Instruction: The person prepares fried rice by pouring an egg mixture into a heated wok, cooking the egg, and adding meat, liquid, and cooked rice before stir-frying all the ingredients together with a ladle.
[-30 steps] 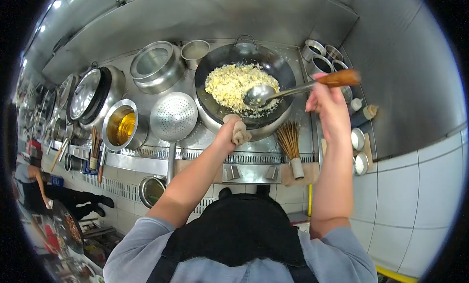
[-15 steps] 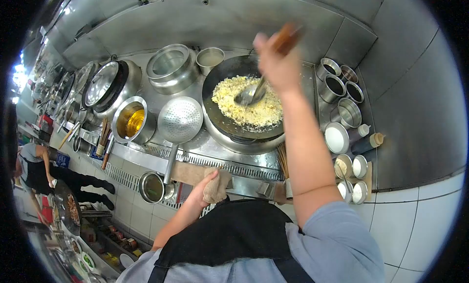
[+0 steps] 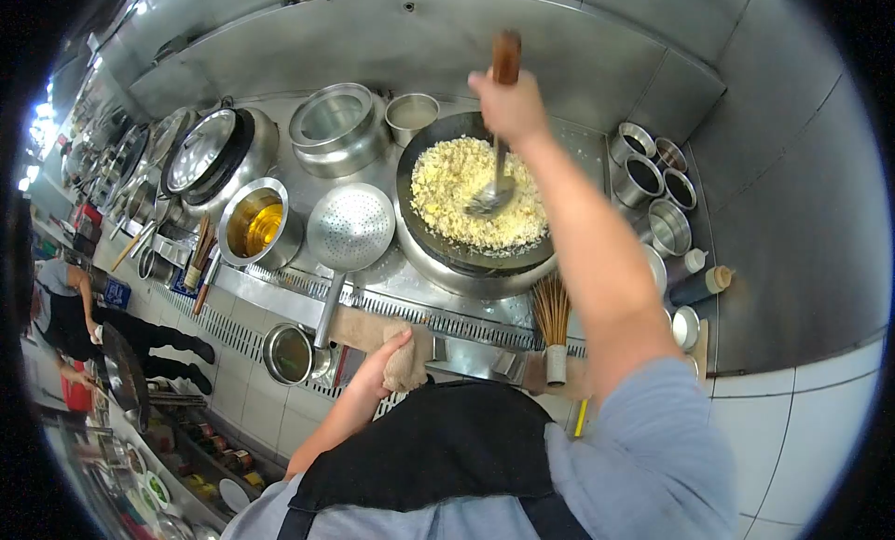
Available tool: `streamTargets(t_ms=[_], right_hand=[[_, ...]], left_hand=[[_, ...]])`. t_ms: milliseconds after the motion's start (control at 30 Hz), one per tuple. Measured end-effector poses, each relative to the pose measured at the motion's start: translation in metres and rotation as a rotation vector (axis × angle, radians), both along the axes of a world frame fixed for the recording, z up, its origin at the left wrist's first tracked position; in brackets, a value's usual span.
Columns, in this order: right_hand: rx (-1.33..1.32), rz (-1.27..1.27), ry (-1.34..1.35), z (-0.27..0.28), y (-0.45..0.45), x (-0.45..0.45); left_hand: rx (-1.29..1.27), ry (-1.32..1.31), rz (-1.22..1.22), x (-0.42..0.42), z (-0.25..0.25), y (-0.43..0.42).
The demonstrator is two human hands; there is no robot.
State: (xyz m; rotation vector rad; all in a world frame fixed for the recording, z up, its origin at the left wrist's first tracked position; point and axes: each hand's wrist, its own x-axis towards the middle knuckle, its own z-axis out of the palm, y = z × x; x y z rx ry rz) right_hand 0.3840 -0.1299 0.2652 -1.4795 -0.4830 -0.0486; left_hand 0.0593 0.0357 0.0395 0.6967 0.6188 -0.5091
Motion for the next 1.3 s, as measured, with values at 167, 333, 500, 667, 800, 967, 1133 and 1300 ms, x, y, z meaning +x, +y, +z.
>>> streamTargets(t_ms=[167,333,500,667,800,967,1133,1300], right_hand=[[0.135,-0.055,-0.124,0.069,-0.075,-0.039],[0.297,-0.367,-0.010,-0.017,-0.070,-0.005],[0.327,-0.290,-0.155,0.060,-0.098,-0.034],[0.443,-0.429,0.023,-0.051,-0.061,-0.004],[0.245,-0.153,0.076,0.032,-0.061,0.012],[0.321,-0.272,-0.127,-0.026,-0.023,-0.007],[0.197,-0.232,0.104,0.020,-0.030,0.025],[0.464,-0.536,-0.121,0.026,-0.086,0.032]], left_hand=[[0.021,-0.058,0.123,-0.002,0.009,0.022],[0.004,-0.025,0.022,0.002,-0.006,0.039],[0.216,-0.038,-0.057,0.009,0.014,0.037],[0.131,-0.044,-0.137,0.018,0.005,0.028],[0.121,-0.058,-0.198,0.019,0.003,0.030],[0.134,-0.044,-0.070,0.009,-0.003,0.027],[0.210,-0.050,-0.052,-0.001,0.011,0.028],[0.169,-0.044,0.113,-0.013,0.000,0.039]])
